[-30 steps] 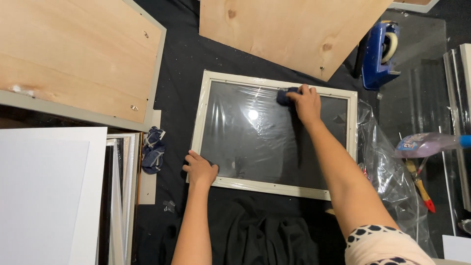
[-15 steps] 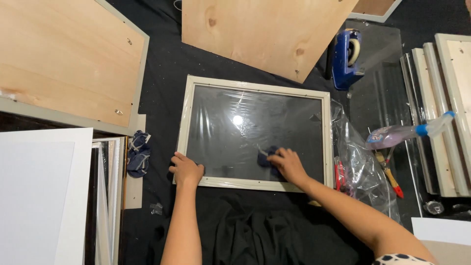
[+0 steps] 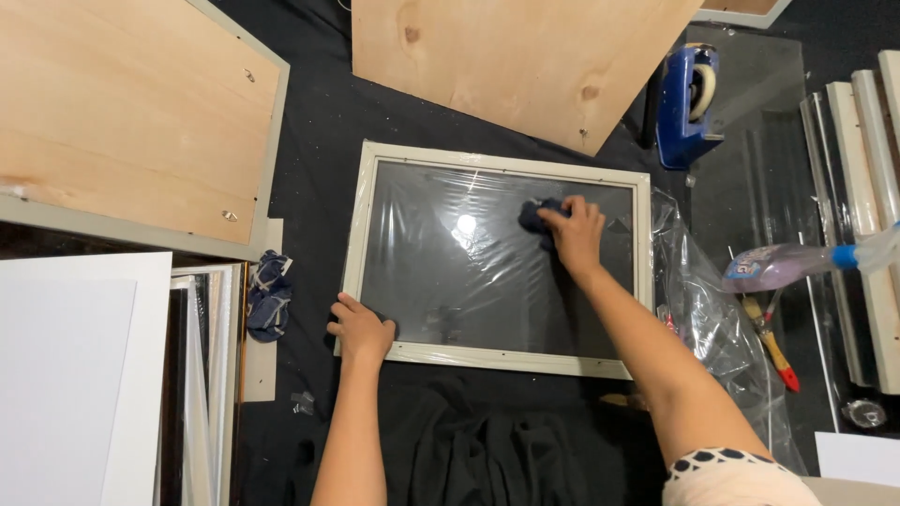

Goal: Cleaning a plastic-covered backing board by wiping it with a cloth and then using a brush to remove dust.

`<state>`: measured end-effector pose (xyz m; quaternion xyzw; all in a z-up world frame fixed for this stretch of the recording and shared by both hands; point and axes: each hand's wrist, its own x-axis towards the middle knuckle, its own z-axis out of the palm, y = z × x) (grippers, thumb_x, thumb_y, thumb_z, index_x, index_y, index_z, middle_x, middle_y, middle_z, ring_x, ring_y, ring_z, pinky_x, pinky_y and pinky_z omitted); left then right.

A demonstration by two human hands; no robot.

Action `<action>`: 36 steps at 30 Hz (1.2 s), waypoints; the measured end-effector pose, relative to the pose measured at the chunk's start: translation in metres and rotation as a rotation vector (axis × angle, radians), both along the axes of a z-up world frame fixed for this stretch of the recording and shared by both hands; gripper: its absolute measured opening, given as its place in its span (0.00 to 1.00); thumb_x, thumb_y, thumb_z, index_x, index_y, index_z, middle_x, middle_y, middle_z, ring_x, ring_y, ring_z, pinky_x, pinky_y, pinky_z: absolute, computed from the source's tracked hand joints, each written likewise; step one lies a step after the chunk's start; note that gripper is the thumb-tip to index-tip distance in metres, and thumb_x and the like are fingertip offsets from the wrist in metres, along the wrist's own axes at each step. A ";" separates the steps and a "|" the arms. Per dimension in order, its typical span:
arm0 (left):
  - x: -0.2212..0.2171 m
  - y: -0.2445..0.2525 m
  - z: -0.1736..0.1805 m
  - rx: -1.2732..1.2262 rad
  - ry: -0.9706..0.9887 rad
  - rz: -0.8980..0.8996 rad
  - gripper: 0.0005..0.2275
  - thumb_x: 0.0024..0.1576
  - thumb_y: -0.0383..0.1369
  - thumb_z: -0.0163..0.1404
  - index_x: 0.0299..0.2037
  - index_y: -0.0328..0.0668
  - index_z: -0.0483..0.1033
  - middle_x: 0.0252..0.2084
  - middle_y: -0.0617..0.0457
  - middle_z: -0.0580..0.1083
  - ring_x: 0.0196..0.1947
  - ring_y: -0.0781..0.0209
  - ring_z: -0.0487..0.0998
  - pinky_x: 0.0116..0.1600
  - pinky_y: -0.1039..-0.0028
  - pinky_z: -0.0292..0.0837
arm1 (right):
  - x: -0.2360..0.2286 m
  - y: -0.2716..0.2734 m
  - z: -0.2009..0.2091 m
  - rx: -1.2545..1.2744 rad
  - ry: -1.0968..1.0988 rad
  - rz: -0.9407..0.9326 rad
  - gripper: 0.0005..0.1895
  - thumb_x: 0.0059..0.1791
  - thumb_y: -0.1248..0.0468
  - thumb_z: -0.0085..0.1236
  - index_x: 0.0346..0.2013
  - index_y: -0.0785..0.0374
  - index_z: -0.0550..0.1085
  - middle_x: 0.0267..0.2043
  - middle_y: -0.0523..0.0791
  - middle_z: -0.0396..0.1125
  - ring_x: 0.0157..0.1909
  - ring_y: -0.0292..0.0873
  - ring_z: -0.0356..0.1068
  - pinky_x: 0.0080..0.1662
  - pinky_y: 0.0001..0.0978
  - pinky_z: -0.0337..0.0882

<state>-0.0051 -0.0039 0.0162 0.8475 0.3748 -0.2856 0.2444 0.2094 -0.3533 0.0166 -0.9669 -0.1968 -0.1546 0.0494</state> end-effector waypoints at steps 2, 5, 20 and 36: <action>0.001 -0.001 0.001 -0.009 0.001 0.012 0.42 0.58 0.33 0.50 0.76 0.23 0.34 0.72 0.27 0.45 0.69 0.16 0.49 0.59 0.36 0.70 | 0.038 0.007 -0.005 -0.013 -0.067 0.007 0.06 0.50 0.54 0.63 0.39 0.34 0.78 0.46 0.36 0.57 0.48 0.44 0.62 0.45 0.38 0.63; 0.002 -0.001 -0.001 -0.016 0.005 0.021 0.43 0.58 0.33 0.51 0.76 0.24 0.33 0.73 0.27 0.44 0.69 0.17 0.49 0.56 0.34 0.71 | 0.065 0.020 -0.006 0.022 -0.052 -0.019 0.08 0.52 0.60 0.61 0.42 0.38 0.75 0.44 0.35 0.57 0.46 0.41 0.61 0.43 0.34 0.66; -0.001 0.004 -0.018 -0.022 -0.039 0.040 0.43 0.57 0.35 0.53 0.76 0.26 0.34 0.71 0.28 0.46 0.68 0.19 0.51 0.47 0.31 0.74 | -0.129 -0.045 0.064 -0.132 0.485 0.261 0.18 0.51 0.65 0.54 0.54 0.46 0.65 0.46 0.41 0.64 0.46 0.49 0.67 0.50 0.38 0.69; 0.001 -0.002 -0.001 -0.004 -0.016 0.049 0.44 0.57 0.35 0.53 0.76 0.27 0.33 0.72 0.29 0.44 0.69 0.19 0.49 0.50 0.29 0.72 | -0.026 -0.047 0.034 -0.212 0.103 0.048 0.10 0.56 0.60 0.51 0.48 0.36 0.71 0.41 0.34 0.63 0.43 0.41 0.65 0.44 0.33 0.66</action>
